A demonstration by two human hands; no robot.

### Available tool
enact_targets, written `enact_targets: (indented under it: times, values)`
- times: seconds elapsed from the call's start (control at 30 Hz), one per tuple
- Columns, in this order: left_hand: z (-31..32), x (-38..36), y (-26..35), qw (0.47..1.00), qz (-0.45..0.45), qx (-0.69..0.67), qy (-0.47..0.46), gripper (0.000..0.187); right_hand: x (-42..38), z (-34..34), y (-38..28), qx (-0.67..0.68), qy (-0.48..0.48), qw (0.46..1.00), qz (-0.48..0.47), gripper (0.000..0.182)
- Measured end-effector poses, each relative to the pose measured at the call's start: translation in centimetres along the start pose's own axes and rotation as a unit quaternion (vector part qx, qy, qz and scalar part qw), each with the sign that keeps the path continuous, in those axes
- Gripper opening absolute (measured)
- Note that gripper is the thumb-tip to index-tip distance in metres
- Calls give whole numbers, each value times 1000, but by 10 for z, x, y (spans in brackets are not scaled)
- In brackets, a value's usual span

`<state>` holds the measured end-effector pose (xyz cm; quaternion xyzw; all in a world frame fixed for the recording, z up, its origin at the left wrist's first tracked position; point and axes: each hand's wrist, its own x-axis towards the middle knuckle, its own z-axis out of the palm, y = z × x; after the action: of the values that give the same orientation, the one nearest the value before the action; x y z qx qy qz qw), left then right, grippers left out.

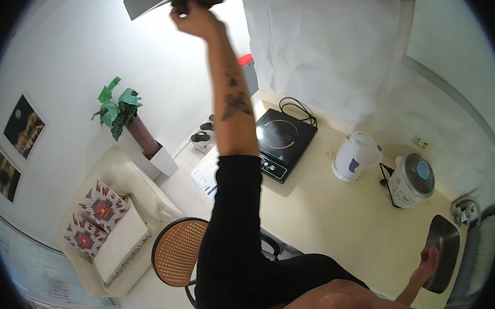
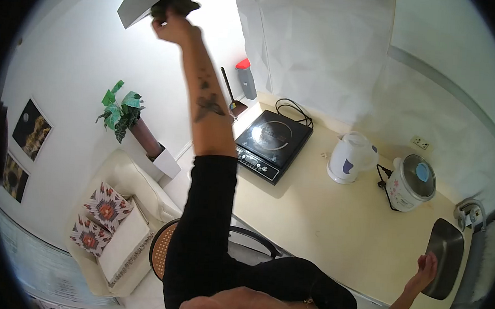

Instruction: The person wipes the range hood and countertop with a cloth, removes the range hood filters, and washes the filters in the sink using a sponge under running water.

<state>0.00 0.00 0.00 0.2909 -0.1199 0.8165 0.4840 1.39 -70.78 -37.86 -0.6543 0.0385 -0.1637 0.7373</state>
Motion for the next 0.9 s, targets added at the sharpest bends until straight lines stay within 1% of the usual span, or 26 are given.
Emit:
enact_targets:
  times: [0.03, 0.07, 0.1, 0.17, 0.2, 0.27, 0.3, 0.37, 0.4, 0.43, 0.5, 0.53, 0.57, 0.63, 0.67, 0.7, 0.77, 0.8, 0.83, 0.9]
  values:
    - [14, -25, 1, 999, 29, 23, 24, 22, -1, 6, -2, 23, -3, 1000, -3, 20]
    - [32, -52, 9, 1000, 9, 10, 19, 23, -1, 13, -3, 47, -5, 999, -8, 17]
    - [41, -81, 26, 999, -17, 1, 38, 24, 3, 5, -29, 29, -8, 999, -21, 17]
    - [70, -119, 49, 997, -46, -57, 23, 26, -3, 19, -39, 29, -12, 998, -53, 16]
    - [78, -131, 59, 997, -51, -60, 18, 26, -9, 24, -39, 31, -5, 998, -50, 16]
    - [93, -157, 81, 993, -109, -37, -23, 21, -15, 26, -43, 24, 14, 999, -42, 15]
    - [101, -170, 90, 992, -115, -45, -24, 21, -19, 26, -47, 24, 24, 998, -45, 15]
    - [113, -193, 105, 995, -18, 60, -78, 16, -27, 26, -52, 31, 12, 997, -65, 15]
    - [120, -203, 109, 996, -1, 31, -89, 16, -29, 24, -51, 49, 16, 996, -71, 13]
    - [126, -213, 114, 996, -4, 28, -89, 16, -31, 19, -52, 48, 21, 996, -73, 13]
    - [137, -229, 125, 993, 16, 47, -107, 19, -33, 10, -52, 81, 18, 994, -71, 12]
    - [138, -231, 124, 993, 34, 49, -105, 22, -34, 4, -52, 82, 20, 994, -71, 12]
    - [139, -237, 128, 993, 34, 48, -106, 22, -37, -2, -52, 75, 23, 995, -60, 11]
    - [138, -246, 146, 970, -52, -31, -237, 24, -37, -11, -48, 70, 19, 996, -53, 10]
    - [141, -254, 153, 951, 32, -6, -309, 24, -36, -17, -43, 63, 19, 997, -40, 10]
    - [143, -259, 164, 919, 112, 24, -377, 25, -34, -20, -42, 54, 18, 998, -23, 11]
    - [135, -261, 186, 888, 61, 5, -455, 28, -36, -23, -39, 69, 9, 997, -19, 11]
    - [126, -260, 191, 900, 46, 28, -433, 24, -38, -23, -35, 88, 8, 996, -16, 11]
    - [114, -255, 188, 899, 47, 42, -434, 24, -37, -26, -26, 88, -4, 996, -7, 11]
    - [84, -235, 171, 893, 74, 143, -419, 29, -33, -37, -3, 125, -20, 992, 16, 17]
